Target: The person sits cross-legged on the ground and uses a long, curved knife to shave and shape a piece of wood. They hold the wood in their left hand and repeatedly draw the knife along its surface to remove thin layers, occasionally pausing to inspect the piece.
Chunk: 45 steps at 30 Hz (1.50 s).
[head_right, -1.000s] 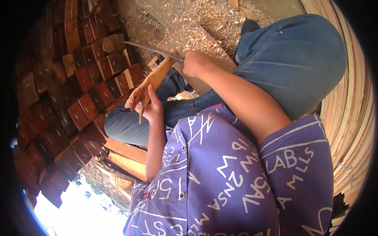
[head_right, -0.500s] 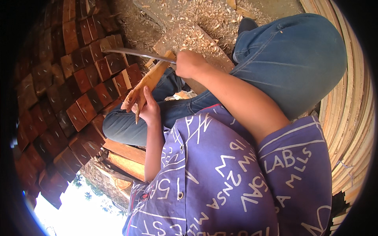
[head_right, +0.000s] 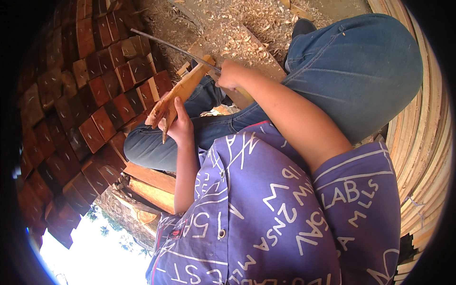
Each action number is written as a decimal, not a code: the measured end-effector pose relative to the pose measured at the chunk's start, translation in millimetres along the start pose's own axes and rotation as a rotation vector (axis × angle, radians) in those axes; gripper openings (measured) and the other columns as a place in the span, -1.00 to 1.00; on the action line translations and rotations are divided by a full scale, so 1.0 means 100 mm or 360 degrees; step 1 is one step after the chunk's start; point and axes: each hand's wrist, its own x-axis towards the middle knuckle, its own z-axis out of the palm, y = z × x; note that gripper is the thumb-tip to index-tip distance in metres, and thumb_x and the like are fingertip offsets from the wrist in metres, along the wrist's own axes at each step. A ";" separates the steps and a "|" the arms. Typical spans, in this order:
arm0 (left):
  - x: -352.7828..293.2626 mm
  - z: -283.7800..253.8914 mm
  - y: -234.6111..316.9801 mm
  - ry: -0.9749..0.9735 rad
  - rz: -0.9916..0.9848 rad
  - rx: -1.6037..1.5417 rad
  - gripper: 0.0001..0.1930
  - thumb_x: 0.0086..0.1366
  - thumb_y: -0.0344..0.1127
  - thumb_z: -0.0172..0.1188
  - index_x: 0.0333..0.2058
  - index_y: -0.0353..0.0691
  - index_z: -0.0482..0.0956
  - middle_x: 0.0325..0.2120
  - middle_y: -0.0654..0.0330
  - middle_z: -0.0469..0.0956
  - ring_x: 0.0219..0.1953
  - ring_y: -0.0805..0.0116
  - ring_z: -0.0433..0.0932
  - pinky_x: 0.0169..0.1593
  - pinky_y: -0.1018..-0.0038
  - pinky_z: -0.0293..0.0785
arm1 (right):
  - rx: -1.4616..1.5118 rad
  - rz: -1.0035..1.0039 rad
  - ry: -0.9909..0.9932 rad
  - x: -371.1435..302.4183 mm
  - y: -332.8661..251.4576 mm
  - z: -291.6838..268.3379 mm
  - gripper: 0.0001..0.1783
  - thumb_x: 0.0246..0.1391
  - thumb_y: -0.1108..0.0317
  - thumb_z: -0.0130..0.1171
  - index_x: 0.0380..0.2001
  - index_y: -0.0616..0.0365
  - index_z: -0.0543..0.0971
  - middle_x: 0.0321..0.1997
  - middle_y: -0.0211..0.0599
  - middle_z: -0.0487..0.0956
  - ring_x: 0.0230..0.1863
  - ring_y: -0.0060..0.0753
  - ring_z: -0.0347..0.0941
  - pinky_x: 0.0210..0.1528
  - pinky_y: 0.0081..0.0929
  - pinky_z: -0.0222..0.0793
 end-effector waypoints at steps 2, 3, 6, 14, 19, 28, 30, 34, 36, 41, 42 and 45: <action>-0.02 -0.02 -0.08 0.0062 -0.0151 -0.0028 -0.61 0.23 -0.38 0.27 -0.08 -0.42 0.31 -0.18 -0.01 0.50 -0.12 0.26 0.52 -0.01 0.37 0.47 | -0.0014 -0.0035 0.0058 0.00 -0.04 0.03 -0.58 -0.04 0.15 0.34 -0.53 0.39 0.56 -0.60 0.08 0.55 -0.55 -0.02 0.55 -0.38 -0.18 0.47; -0.04 -0.02 -0.10 0.0096 -0.0231 -0.0043 -0.60 0.23 -0.38 0.27 -0.07 -0.41 0.30 -0.18 -0.01 0.50 -0.12 0.27 0.53 -0.01 0.38 0.47 | -0.0052 -0.0078 0.0143 -0.08 -0.10 0.04 -0.59 -0.05 0.15 0.34 -0.54 0.38 0.56 -0.61 0.08 0.55 -0.54 0.00 0.55 -0.37 -0.18 0.47; -0.05 0.05 -0.06 0.0096 -0.0490 -0.0341 -0.64 0.28 -0.36 0.22 -0.07 -0.39 0.30 -0.21 -0.01 0.52 -0.29 0.33 0.56 -0.18 0.44 0.52 | -0.0204 -0.0357 0.0467 -0.14 -0.08 0.14 -0.63 -0.08 0.19 0.32 -0.56 0.36 0.56 -0.60 0.09 0.55 -0.50 0.05 0.55 -0.35 -0.16 0.47; -0.06 0.04 0.05 -0.0023 -0.0564 -0.0025 -0.67 0.41 -0.15 0.02 -0.17 -0.36 0.52 -0.42 0.14 0.59 -0.44 0.43 0.53 -0.28 0.48 0.45 | -0.0195 -0.0632 0.0392 -0.51 -0.44 0.30 -0.75 -0.16 0.28 0.20 -0.52 0.30 0.59 -0.55 0.10 0.55 -0.41 0.14 0.55 -0.28 -0.08 0.46; -0.07 0.05 0.10 -0.0050 -0.0758 -0.0016 -0.61 0.41 -0.07 0.00 -0.18 -0.35 0.53 -0.53 0.15 0.57 -0.51 0.44 0.51 -0.38 0.51 0.41 | -0.0283 -0.0496 0.0427 -0.50 -0.38 0.31 -0.78 -0.11 0.33 0.18 -0.50 0.31 0.60 -0.52 0.15 0.56 -0.38 0.19 0.54 -0.26 -0.02 0.45; -0.05 0.02 0.16 -0.0129 -0.0737 -0.0001 -0.60 0.42 -0.06 -0.03 -0.20 -0.35 0.54 -0.55 0.15 0.56 -0.54 0.43 0.51 -0.40 0.49 0.41 | -0.0401 -0.0493 0.0489 -0.48 -0.38 0.25 -0.77 -0.09 0.31 0.19 -0.52 0.31 0.59 -0.49 0.18 0.56 -0.34 0.22 0.54 -0.22 0.00 0.45; -0.07 0.06 0.11 -0.0075 -0.0694 -0.0021 -0.61 0.42 -0.08 -0.03 -0.22 -0.35 0.54 -0.56 0.15 0.56 -0.55 0.43 0.50 -0.41 0.49 0.40 | -0.0378 -0.0544 0.0468 -0.51 -0.39 0.26 -0.77 -0.09 0.31 0.18 -0.51 0.31 0.59 -0.48 0.18 0.56 -0.34 0.23 0.53 -0.21 0.00 0.45; -0.12 0.07 0.01 -0.0076 -0.0553 0.0089 -0.62 0.43 -0.09 -0.04 -0.28 -0.34 0.55 -0.58 0.16 0.55 -0.59 0.43 0.48 -0.44 0.48 0.38 | -0.0431 -0.0559 0.0369 -0.60 -0.51 0.27 -0.80 -0.09 0.33 0.15 -0.50 0.29 0.61 -0.46 0.18 0.57 -0.33 0.24 0.53 -0.19 0.00 0.45; -0.06 0.06 0.12 -0.0134 -0.0593 0.0074 -0.62 0.43 -0.09 -0.04 -0.28 -0.34 0.54 -0.63 0.16 0.53 -0.61 0.44 0.47 -0.45 0.47 0.38 | -0.0422 -0.0482 0.0468 -0.53 -0.42 0.25 -0.79 -0.09 0.34 0.14 -0.49 0.30 0.61 -0.45 0.18 0.58 -0.32 0.23 0.54 -0.19 0.01 0.45; -0.06 0.05 0.17 -0.0124 -0.0690 0.0038 -0.62 0.43 -0.08 -0.04 -0.21 -0.35 0.52 -0.65 0.16 0.53 -0.62 0.44 0.47 -0.46 0.49 0.38 | -0.0403 -0.0357 0.0493 -0.37 -0.25 0.17 -0.76 -0.10 0.33 0.17 -0.49 0.35 0.59 -0.44 0.21 0.57 -0.31 0.25 0.54 -0.20 0.01 0.45; -0.07 0.05 0.15 -0.0114 -0.0659 0.0046 -0.62 0.43 -0.08 -0.04 -0.21 -0.35 0.52 -0.64 0.16 0.52 -0.62 0.44 0.47 -0.45 0.49 0.39 | -0.0404 -0.0368 0.0464 -0.37 -0.25 0.16 -0.75 -0.09 0.31 0.18 -0.49 0.36 0.58 -0.43 0.23 0.56 -0.30 0.26 0.53 -0.21 0.00 0.45; -0.08 0.06 0.10 -0.0125 -0.0614 0.0046 -0.62 0.43 -0.08 -0.04 -0.21 -0.35 0.52 -0.63 0.16 0.53 -0.60 0.44 0.47 -0.45 0.50 0.39 | -0.0421 -0.0436 0.0445 -0.43 -0.36 0.17 -0.74 -0.09 0.31 0.18 -0.50 0.36 0.57 -0.42 0.24 0.56 -0.29 0.26 0.53 -0.20 0.00 0.44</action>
